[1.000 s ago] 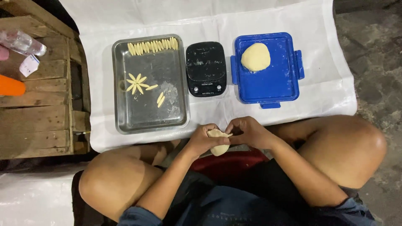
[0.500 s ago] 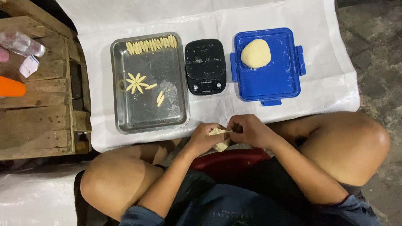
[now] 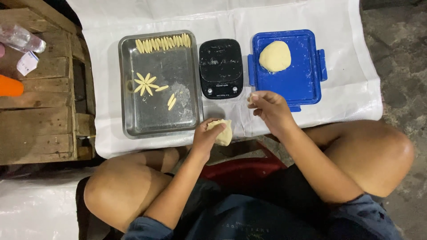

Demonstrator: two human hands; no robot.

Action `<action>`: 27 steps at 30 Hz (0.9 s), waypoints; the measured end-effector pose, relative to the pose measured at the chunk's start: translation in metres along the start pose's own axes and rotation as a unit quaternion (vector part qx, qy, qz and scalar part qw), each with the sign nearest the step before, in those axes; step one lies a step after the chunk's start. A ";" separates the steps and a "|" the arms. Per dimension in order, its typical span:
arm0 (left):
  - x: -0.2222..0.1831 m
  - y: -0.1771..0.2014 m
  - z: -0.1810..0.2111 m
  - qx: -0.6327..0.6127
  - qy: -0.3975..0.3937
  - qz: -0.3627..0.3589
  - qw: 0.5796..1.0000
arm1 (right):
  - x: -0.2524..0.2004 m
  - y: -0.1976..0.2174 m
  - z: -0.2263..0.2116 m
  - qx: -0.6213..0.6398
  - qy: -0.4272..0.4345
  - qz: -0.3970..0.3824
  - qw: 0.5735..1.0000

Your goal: Shaping small pieces of dough into thin strips and arranging them on a metal tray.

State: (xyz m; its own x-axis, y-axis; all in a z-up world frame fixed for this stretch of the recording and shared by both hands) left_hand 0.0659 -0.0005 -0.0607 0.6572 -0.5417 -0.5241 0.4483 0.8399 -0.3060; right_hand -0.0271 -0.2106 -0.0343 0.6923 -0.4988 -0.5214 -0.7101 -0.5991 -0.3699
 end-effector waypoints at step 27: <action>-0.006 -0.022 -0.015 0.149 -0.040 -0.056 0.986 | -0.042 -0.026 0.065 -0.302 -0.135 -0.021 0.944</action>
State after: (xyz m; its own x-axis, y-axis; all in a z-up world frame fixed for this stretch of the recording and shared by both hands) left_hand 0.0432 -0.0149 -0.0627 0.6340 -0.6412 -0.4324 0.6711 0.7340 -0.1045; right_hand -0.0458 -0.1332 -0.0532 0.6030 -0.3382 -0.7225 -0.4247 -0.9028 0.0681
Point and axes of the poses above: each hand's wrist, its own x-axis towards the middle knuckle, its own y-axis out of the back of the hand, z = x × y, the point moved 4 cm from there along x, towards the middle knuckle, and after that the axes turned 8 degrees about -y, right-handed, at the moved point
